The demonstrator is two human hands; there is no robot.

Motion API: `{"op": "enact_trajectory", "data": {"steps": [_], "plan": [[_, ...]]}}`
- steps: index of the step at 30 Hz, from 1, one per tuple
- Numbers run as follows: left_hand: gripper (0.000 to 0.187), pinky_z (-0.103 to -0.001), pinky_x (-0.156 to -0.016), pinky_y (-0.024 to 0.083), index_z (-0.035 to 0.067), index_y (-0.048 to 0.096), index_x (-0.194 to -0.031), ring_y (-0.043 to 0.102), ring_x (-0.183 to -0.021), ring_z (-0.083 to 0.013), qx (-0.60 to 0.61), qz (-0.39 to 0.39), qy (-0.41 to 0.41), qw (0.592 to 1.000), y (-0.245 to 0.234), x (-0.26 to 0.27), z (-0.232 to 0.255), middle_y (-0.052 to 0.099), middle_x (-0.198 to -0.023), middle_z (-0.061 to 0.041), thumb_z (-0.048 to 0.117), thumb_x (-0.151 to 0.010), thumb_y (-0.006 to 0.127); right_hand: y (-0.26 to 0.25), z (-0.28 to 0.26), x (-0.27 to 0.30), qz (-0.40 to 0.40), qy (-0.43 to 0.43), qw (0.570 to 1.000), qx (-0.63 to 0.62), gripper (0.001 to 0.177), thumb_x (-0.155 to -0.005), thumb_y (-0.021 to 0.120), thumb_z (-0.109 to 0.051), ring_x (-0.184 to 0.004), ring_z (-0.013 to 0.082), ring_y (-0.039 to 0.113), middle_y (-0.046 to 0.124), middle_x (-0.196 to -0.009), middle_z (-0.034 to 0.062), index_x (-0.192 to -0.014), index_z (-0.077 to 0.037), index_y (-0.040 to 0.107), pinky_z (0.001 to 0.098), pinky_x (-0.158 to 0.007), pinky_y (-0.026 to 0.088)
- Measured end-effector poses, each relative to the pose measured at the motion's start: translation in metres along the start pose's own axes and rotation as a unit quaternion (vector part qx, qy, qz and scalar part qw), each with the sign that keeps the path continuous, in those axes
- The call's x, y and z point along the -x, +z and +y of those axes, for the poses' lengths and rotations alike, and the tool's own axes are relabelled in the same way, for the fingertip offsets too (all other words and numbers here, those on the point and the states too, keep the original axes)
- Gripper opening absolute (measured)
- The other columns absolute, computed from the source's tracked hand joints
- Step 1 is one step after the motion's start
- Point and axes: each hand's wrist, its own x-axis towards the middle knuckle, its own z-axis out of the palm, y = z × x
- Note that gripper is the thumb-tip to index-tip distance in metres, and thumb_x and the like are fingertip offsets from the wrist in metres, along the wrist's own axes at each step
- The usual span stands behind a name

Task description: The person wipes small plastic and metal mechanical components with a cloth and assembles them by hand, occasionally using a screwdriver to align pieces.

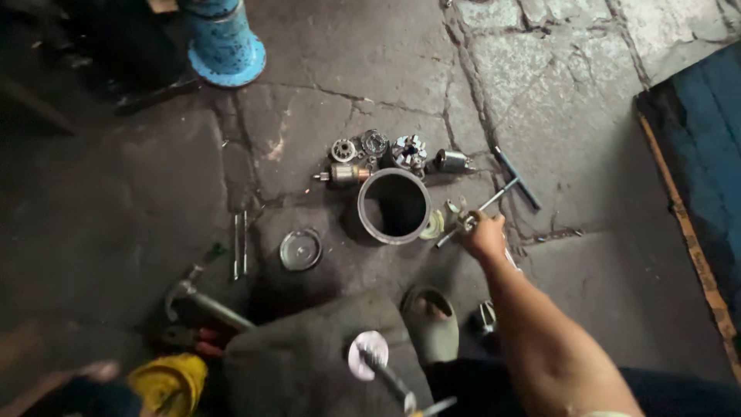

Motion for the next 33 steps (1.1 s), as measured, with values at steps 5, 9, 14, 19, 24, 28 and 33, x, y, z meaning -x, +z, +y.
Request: {"op": "enact_trajectory", "data": {"steps": [5,9,14,19,24,28,33], "plan": [[0.033,-0.047,-0.09,0.061,0.005,0.061,-0.123,0.074,-0.101,-0.0362,0.074,-0.054,-0.095,0.991,0.003,-0.017,-0.072,0.065,-0.121,-0.032,0.015,-0.093,0.071,0.025,0.012,-0.021,0.092,-0.013,0.996,0.01,0.028,-0.081,0.08,-0.018,-0.099,0.0412,0.064,0.056,-0.11,0.0168,-0.108,-0.012,0.076,0.0496,-0.084,0.05],[0.035,-0.049,-0.087,0.062,0.004,0.062,-0.126,0.075,-0.097,-0.0391,0.128,-0.098,-0.151,0.975,-0.009,-0.014,-0.093,0.066,-0.12,-0.036,0.013,-0.094,0.069,0.008,0.03,-0.028,0.092,-0.082,0.992,-0.019,0.024,-0.083,0.082,-0.026,-0.09,0.0346,0.067,0.067,-0.096,0.0175,-0.097,-0.007,0.078,0.0434,-0.081,0.052],[0.037,-0.051,-0.084,0.063,0.002,0.063,-0.13,0.077,-0.092,-0.0428,0.189,-0.177,-0.177,0.95,-0.064,-0.003,-0.124,0.066,-0.119,-0.041,0.012,-0.095,0.067,-0.082,-0.008,-0.003,0.008,-0.007,0.951,-0.308,0.024,-0.091,0.07,-0.02,-0.073,0.0233,0.056,0.073,-0.091,0.0148,-0.098,0.0,0.082,0.0406,-0.069,0.044],[0.028,-0.04,-0.08,0.07,0.001,0.062,-0.118,0.086,-0.087,-0.0294,0.149,-0.165,0.154,0.963,-0.055,0.04,-0.05,0.071,-0.121,-0.029,0.02,-0.1,0.071,-0.227,-0.09,0.068,-0.111,-0.197,0.813,-0.536,0.027,-0.091,0.059,-0.017,-0.097,0.0215,0.065,0.069,-0.102,0.0102,-0.105,0.005,0.068,0.0399,-0.091,0.05],[0.03,-0.046,-0.066,0.066,-0.007,0.067,-0.116,0.079,-0.069,-0.033,0.338,-0.206,-0.075,0.915,-0.054,0.053,0.074,0.071,-0.103,-0.033,0.018,-0.102,0.057,-0.338,-0.166,0.247,-0.312,-0.309,0.696,-0.568,0.048,-0.081,0.065,-0.031,-0.117,0.0359,0.065,0.07,-0.115,0.0247,-0.11,0.007,0.064,0.0486,-0.105,0.048],[0.035,-0.046,-0.066,0.064,-0.009,0.072,-0.114,0.076,-0.078,-0.027,0.329,-0.07,-0.208,0.919,-0.06,0.06,0.147,0.075,-0.101,-0.032,0.017,-0.098,0.056,-0.337,-0.199,0.37,-0.38,-0.304,0.649,-0.585,0.05,-0.089,0.063,-0.037,-0.109,0.0419,0.067,0.069,-0.108,0.03,-0.105,0.01,0.063,0.0538,-0.095,0.05],[0.035,-0.032,-0.087,0.054,-0.005,0.071,-0.12,0.071,-0.097,-0.021,0.33,-0.085,0.013,0.94,-0.08,0.068,0.191,0.074,-0.115,-0.016,0.01,-0.096,0.05,-0.304,-0.21,0.458,-0.419,-0.261,0.595,-0.634,0.051,-0.095,0.06,-0.036,-0.096,0.0448,0.069,0.064,-0.096,0.0228,-0.106,0.014,0.059,0.0582,-0.093,0.052]]}}
